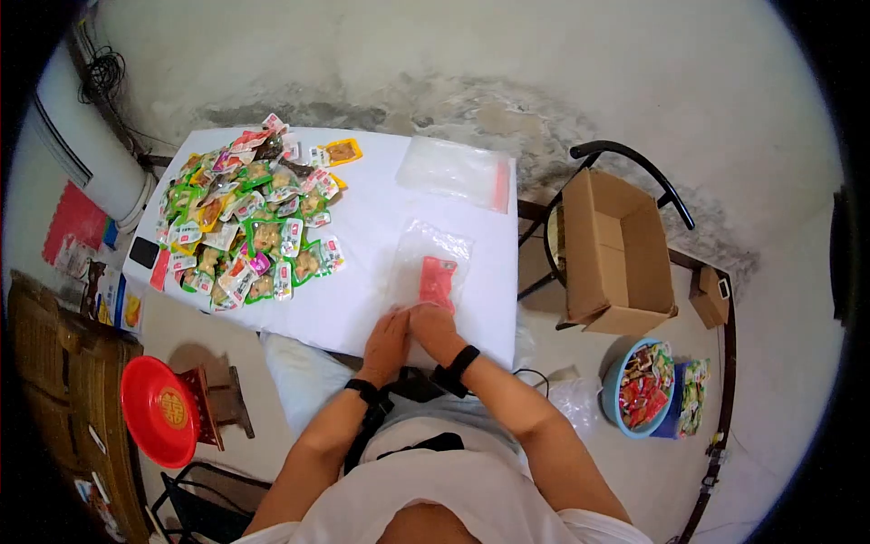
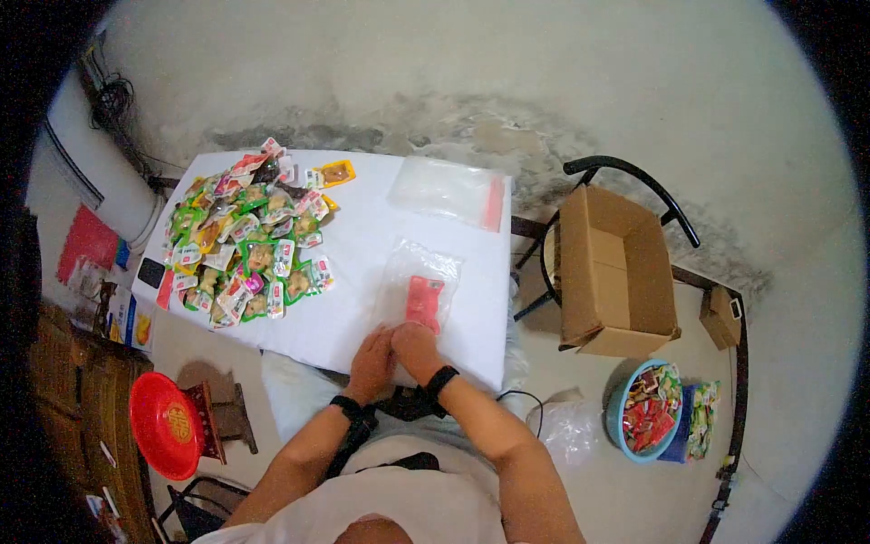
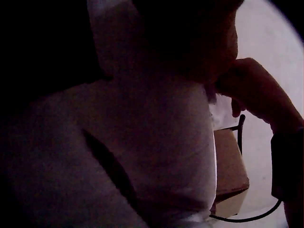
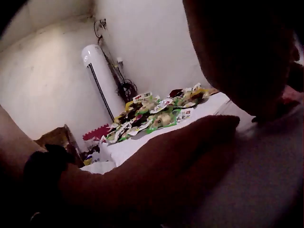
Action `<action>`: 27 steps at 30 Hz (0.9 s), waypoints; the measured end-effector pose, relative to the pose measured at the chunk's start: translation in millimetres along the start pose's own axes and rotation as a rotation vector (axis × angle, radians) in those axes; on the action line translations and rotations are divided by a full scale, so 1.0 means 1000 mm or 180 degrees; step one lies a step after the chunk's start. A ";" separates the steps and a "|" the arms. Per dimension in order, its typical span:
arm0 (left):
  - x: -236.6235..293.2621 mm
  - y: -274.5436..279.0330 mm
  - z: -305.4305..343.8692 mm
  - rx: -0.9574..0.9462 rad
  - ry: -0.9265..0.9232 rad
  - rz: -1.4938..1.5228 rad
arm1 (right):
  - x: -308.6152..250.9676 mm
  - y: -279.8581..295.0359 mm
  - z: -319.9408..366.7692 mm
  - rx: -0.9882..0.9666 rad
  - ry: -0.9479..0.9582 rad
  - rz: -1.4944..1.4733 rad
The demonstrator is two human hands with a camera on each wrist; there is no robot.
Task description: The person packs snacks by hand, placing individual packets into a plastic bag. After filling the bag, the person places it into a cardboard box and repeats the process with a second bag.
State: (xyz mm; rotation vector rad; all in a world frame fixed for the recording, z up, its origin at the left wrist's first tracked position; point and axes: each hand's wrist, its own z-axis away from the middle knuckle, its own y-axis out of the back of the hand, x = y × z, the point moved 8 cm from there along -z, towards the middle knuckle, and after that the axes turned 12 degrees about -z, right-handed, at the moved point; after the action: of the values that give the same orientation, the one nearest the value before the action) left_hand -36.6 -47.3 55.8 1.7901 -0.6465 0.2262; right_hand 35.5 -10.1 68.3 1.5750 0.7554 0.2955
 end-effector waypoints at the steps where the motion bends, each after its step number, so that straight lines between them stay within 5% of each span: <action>1: -0.004 -0.004 0.002 0.0004 -0.0007 0.0001 | 0.003 -0.008 -0.003 -0.0072 -0.0044 0.0026; 3: 0.001 -0.010 0.004 0.0041 -0.0463 -0.0665 | 0.008 -0.022 -0.008 -0.0143 -0.0080 0.0055; 9: 0.005 -0.004 0.003 0.0086 -0.0421 -0.0631 | 0.023 -0.056 -0.020 -0.0338 0.0218 0.0235; 11: 0.003 -0.007 0.004 0.0057 -0.0410 -0.0640 | 0.042 -0.079 -0.025 -0.0615 -0.0178 0.0156; 20: 0.016 -0.007 0.003 0.0061 -0.0552 -0.0894 | 0.017 -0.013 0.003 -0.0235 0.0285 0.0316; 27: 0.020 -0.020 0.004 -0.0155 -0.0651 -0.0979 | 0.031 -0.017 0.009 -0.0154 -0.0156 0.0064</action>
State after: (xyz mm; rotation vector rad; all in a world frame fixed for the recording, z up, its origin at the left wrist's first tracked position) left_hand -10.5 -53.3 47.4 1.8520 -0.5049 -0.1815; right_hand 59.4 1.4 43.4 1.5396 0.6902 0.2867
